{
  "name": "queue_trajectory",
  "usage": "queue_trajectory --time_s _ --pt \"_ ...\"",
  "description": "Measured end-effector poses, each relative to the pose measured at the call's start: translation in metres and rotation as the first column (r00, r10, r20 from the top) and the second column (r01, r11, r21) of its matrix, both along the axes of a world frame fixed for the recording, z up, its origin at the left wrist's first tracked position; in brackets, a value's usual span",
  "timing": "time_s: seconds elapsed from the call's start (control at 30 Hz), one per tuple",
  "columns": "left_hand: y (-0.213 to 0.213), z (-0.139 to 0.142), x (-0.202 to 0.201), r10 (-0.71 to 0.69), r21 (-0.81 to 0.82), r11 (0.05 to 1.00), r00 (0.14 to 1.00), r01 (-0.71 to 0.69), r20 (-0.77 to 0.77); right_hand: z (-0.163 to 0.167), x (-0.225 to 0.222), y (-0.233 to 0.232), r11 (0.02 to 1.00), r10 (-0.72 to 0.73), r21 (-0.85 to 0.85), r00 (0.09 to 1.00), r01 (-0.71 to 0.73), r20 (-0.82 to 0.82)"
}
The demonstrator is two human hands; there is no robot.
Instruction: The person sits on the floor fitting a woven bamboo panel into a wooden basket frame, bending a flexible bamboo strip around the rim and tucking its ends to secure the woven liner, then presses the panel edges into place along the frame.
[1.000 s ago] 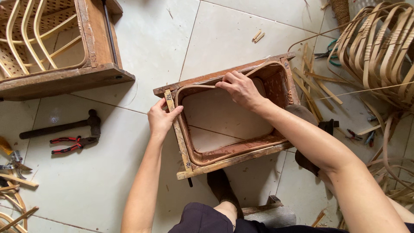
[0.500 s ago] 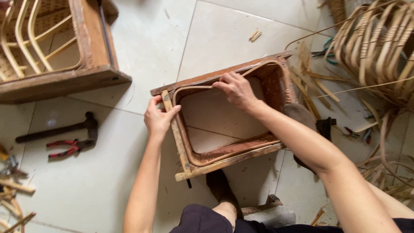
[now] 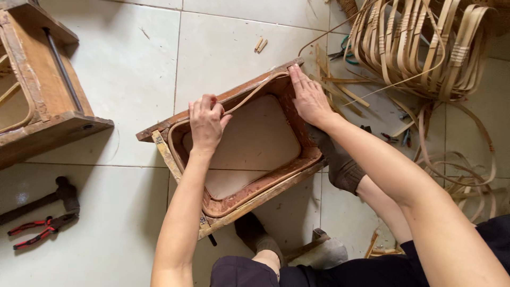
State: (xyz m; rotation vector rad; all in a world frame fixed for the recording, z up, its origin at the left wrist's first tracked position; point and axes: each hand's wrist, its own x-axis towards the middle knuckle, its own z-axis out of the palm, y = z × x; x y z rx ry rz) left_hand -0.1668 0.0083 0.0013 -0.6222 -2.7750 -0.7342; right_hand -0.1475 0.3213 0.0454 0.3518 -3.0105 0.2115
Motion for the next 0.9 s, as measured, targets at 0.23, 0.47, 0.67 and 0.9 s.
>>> queue_trajectory --time_s 0.23,0.47,0.67,0.9 --pt "-0.006 0.008 0.001 -0.076 -0.040 0.996 0.997 0.076 0.020 -0.008 0.011 -0.003 0.980 -0.055 0.197 0.992 0.032 0.113" --pt "0.002 -0.005 0.002 -0.008 -0.084 0.996 0.992 -0.003 -0.129 0.053 -0.002 -0.016 0.975 -0.068 0.223 0.933 -0.014 0.354" --pt "-0.002 -0.008 0.009 -0.044 -0.092 0.995 0.991 0.033 -0.125 0.157 0.065 0.042 0.744 0.118 0.495 0.818 -0.449 0.563" --pt "0.004 0.000 0.003 -0.026 -0.082 0.996 0.990 0.015 -0.140 0.092 0.146 0.045 0.657 0.671 0.305 0.719 -0.690 0.180"
